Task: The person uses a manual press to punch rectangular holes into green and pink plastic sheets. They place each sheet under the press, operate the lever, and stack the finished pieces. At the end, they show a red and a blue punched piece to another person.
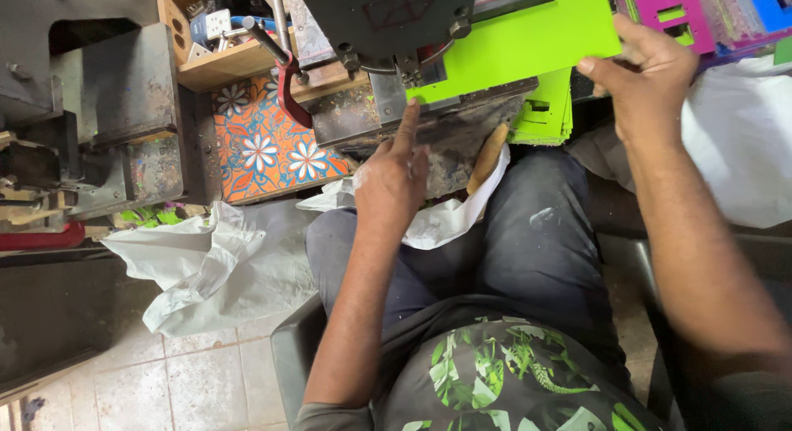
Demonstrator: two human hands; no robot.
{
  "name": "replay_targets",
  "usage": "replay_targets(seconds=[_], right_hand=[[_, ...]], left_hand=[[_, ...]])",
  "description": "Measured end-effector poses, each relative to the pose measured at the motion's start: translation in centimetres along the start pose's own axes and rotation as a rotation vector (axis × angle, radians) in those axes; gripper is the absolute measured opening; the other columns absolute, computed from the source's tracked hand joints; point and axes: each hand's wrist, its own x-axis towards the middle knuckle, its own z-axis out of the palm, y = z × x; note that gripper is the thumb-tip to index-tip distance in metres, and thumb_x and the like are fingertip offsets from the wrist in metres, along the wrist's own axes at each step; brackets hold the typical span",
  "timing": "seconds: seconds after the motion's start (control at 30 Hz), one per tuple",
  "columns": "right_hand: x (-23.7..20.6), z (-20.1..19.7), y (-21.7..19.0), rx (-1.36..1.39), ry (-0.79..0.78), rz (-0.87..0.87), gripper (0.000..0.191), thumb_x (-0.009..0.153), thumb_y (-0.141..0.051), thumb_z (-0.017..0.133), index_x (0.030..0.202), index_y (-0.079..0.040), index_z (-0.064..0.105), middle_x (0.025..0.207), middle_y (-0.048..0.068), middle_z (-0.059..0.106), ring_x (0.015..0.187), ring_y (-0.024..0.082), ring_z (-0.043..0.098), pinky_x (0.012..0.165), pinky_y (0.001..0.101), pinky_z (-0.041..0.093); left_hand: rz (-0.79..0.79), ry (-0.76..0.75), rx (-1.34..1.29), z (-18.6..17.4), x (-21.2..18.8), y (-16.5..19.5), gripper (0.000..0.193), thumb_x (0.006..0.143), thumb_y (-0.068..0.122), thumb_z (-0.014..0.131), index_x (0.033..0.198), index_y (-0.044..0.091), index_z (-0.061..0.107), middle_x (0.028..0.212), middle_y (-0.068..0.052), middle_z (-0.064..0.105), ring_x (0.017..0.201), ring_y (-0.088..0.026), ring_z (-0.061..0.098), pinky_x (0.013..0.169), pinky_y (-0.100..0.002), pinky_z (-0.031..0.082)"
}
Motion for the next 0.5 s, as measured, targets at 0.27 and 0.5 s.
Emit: replay_targets(seconds=[0.27, 0.5], right_hand=[[-1.0, 4.8, -0.5, -0.085, -0.025, -0.001, 0.049, 0.097, 0.012, 0.080, 0.143, 0.010, 0.064, 0.117, 0.013, 0.077, 0.089, 0.008, 0.068, 0.074, 0.0206, 0.052], [-1.1, 6.5, -0.1, -0.143, -0.020, -0.064, 0.049, 0.095, 0.012, 0.082, 0.139, 0.013, 0.061, 0.115, 0.014, 0.076, 0.097, 0.011, 0.072, 0.088, 0.0229, 0.059]], left_hand=[[-0.021, 0.012, 0.118, -2.8, -0.8, -3.0, 0.065, 0.094, 0.021, 0.070, 0.155, 0.022, 0.045, 0.087, -0.016, 0.070, 0.073, -0.039, 0.069, 0.063, -0.053, 0.053], [-0.012, 0.006, 0.172, -3.8, -1.1, -4.5, 0.064, 0.096, 0.023, 0.071, 0.154, 0.024, 0.046, 0.084, -0.016, 0.071, 0.069, -0.040, 0.068, 0.059, -0.053, 0.050]])
